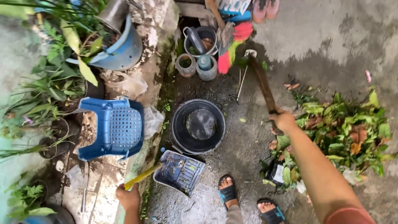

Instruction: Sweeping wet leaves and debris from a concrete floor into a small plastic tray using a long wooden stick.

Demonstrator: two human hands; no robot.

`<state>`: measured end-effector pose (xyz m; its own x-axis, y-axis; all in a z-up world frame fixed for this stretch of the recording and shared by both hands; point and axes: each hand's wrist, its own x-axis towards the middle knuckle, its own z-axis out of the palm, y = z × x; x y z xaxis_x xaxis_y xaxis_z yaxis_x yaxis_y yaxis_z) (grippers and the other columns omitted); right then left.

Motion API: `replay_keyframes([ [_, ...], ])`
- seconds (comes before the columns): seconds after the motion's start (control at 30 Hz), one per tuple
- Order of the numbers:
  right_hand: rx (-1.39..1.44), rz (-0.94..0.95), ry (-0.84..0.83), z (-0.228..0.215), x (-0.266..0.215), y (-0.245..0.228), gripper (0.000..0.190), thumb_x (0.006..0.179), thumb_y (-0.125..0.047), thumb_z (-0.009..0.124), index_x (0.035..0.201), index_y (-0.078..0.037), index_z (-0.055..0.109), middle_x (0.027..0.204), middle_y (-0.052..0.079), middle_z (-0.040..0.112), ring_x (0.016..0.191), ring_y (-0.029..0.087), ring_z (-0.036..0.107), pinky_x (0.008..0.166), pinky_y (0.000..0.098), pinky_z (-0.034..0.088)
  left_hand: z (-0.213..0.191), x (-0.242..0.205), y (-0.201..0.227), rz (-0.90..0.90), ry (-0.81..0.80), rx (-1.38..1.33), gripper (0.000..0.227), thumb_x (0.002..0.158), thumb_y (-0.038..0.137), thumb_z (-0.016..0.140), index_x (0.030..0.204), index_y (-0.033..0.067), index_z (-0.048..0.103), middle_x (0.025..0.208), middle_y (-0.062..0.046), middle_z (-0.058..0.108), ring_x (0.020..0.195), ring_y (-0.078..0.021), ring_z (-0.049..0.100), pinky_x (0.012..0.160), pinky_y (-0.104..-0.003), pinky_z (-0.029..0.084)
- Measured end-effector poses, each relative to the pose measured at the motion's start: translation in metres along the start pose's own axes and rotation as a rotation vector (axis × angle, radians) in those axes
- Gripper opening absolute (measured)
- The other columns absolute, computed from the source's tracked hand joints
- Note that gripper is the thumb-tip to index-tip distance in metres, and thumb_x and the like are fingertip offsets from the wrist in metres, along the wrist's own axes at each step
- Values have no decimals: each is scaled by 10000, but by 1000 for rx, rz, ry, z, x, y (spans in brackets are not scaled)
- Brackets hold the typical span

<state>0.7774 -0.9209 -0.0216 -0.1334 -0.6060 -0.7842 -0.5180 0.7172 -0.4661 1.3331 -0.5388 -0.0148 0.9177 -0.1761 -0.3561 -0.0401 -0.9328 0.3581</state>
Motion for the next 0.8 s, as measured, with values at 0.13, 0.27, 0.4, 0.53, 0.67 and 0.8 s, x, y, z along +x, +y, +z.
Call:
replay_keyframes([
  [0.13, 204, 173, 76, -11, -10, 85, 497, 870, 20, 633, 1341, -126, 693, 898, 249, 646, 594, 393, 571, 532, 498, 390, -4, -19, 24, -118, -78, -51, 706, 915, 189, 732, 1474, 25, 334, 1479, -235, 381, 1328, -440, 432, 1169, -513, 354],
  [0.27, -251, 242, 21, -36, -117, 94, 718, 988, -165, 578, 1645, -302, 322, 993, 293, 721, 668, 330, 660, 576, 402, 531, -8, -39, 58, -242, -28, -101, 852, 940, -52, 719, 1537, 70, 124, 1433, -291, 369, 1170, -446, 548, 896, -522, 617],
  [0.4, -144, 248, 116, -32, -196, 33, 654, 1032, -205, 579, 1634, -291, 339, 652, 251, 708, 440, 315, 585, 390, 386, 460, 12, -15, 17, -150, 242, 326, 870, 786, 322, 868, 1415, 78, 319, 1314, -233, 390, 1116, -393, 474, 955, -579, 476],
  [0.53, -226, 20, -9, -6, -191, -24, 673, 1017, -262, 545, 1625, -405, 293, 863, 109, 742, 431, 149, 474, 374, 280, 423, 40, 18, -45, -16, 236, 134, 703, 698, 208, 916, 1313, 104, 591, 1255, -238, 594, 1038, -455, 622, 864, -551, 497],
  [0.67, -26, -35, -149, 37, -110, -68, 640, 1035, -152, 572, 1614, -287, 335, 762, 149, 675, 454, 213, 577, 404, 324, 556, 31, 2, -37, 47, 132, 75, 443, 822, 147, 762, 1249, 96, 660, 1221, -212, 687, 984, -408, 683, 846, -513, 522],
  [0.8, 243, 39, -123, 63, -54, -36, 604, 981, -77, 595, 1559, -174, 445, 727, 193, 603, 479, 295, 577, 432, 409, 519, 26, 4, -55, 282, 89, 151, 311, 802, 159, 806, 1096, 156, 704, 1203, -102, 715, 1033, -344, 681, 818, -506, 539],
])
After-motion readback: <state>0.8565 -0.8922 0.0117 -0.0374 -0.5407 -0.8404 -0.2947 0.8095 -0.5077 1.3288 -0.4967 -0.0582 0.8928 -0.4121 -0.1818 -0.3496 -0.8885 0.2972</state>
